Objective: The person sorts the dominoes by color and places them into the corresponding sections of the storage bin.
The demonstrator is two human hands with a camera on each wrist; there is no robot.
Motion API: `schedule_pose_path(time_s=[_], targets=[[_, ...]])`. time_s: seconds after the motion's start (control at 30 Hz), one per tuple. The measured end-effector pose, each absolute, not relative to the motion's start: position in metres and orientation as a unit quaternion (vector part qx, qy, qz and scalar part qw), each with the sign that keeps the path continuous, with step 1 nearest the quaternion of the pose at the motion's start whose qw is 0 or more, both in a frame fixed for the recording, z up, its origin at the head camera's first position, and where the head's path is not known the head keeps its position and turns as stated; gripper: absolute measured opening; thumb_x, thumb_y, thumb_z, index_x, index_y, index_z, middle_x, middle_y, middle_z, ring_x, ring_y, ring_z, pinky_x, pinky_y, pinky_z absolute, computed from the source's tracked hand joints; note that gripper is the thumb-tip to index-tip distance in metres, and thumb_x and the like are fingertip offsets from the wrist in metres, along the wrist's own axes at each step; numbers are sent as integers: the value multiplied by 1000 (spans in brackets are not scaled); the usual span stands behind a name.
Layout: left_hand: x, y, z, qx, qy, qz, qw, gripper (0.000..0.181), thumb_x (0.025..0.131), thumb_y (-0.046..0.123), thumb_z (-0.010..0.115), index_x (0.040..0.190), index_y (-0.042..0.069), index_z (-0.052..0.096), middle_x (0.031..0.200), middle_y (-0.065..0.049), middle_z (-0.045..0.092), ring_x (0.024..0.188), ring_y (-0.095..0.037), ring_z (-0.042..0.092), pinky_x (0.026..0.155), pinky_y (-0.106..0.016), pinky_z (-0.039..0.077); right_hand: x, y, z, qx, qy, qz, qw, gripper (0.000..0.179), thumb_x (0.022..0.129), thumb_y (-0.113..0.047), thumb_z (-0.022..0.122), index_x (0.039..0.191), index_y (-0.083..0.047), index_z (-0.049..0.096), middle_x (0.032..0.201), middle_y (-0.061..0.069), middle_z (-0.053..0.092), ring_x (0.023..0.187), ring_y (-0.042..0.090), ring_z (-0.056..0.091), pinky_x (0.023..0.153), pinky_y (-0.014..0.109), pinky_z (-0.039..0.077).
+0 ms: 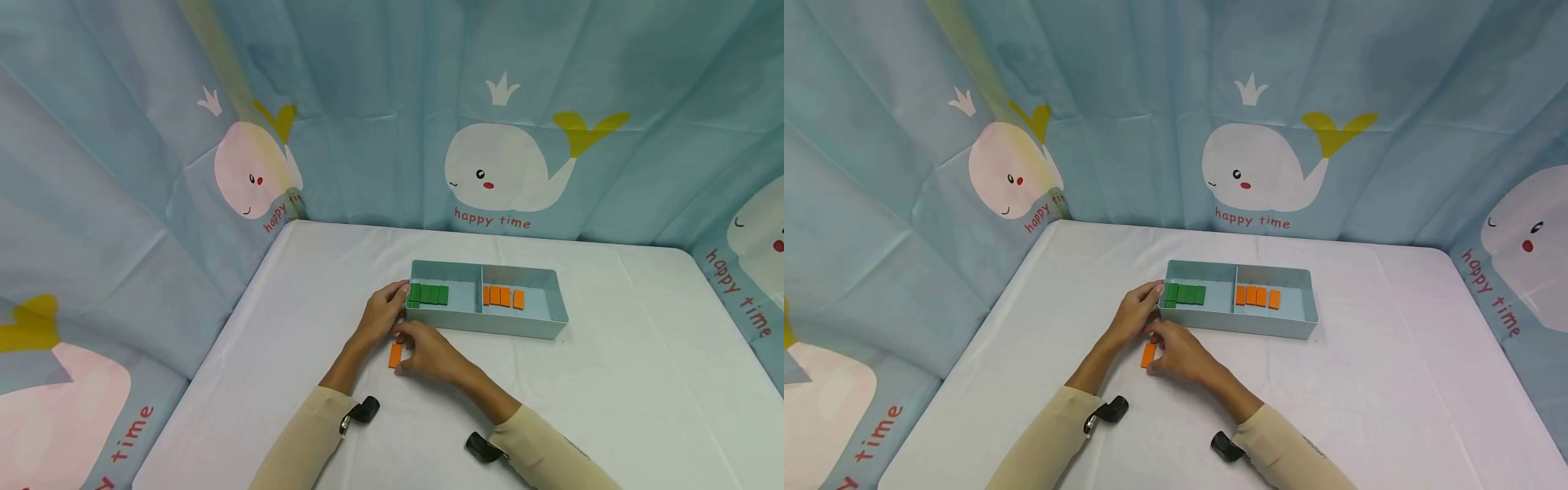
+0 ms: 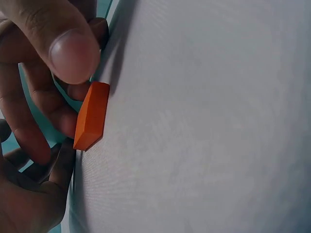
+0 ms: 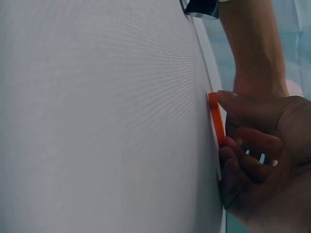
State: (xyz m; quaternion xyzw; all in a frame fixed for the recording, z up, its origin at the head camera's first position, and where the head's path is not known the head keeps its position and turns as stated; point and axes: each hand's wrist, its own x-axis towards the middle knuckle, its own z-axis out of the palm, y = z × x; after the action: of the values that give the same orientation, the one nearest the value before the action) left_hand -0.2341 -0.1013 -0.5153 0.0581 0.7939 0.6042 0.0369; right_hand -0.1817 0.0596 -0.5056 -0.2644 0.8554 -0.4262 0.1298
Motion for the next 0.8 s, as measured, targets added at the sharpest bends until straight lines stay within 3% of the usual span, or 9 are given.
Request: schedule_pose_path(time_s=[0.47,0.8], targets=[[-235,-100,-514,57,790,609,41,55,111,45,54,150,7,61,142,-12,68,127,-28,66,102,-47,60,-181,56,-506,-278,877,-374,113,52,78,-5,89,126,-5,70,114,4,65,102,20,57,92,42,53],[-235,-100,-516,56,795,603,35,54,111,45,55,149,8,62,140,-11,69,125,-27,66,101,-46,60,-181,60,-506,-282,865,-397,122,54,78,-1,88,128,-5,69,115,5,66,101,19,59,91,39,55]])
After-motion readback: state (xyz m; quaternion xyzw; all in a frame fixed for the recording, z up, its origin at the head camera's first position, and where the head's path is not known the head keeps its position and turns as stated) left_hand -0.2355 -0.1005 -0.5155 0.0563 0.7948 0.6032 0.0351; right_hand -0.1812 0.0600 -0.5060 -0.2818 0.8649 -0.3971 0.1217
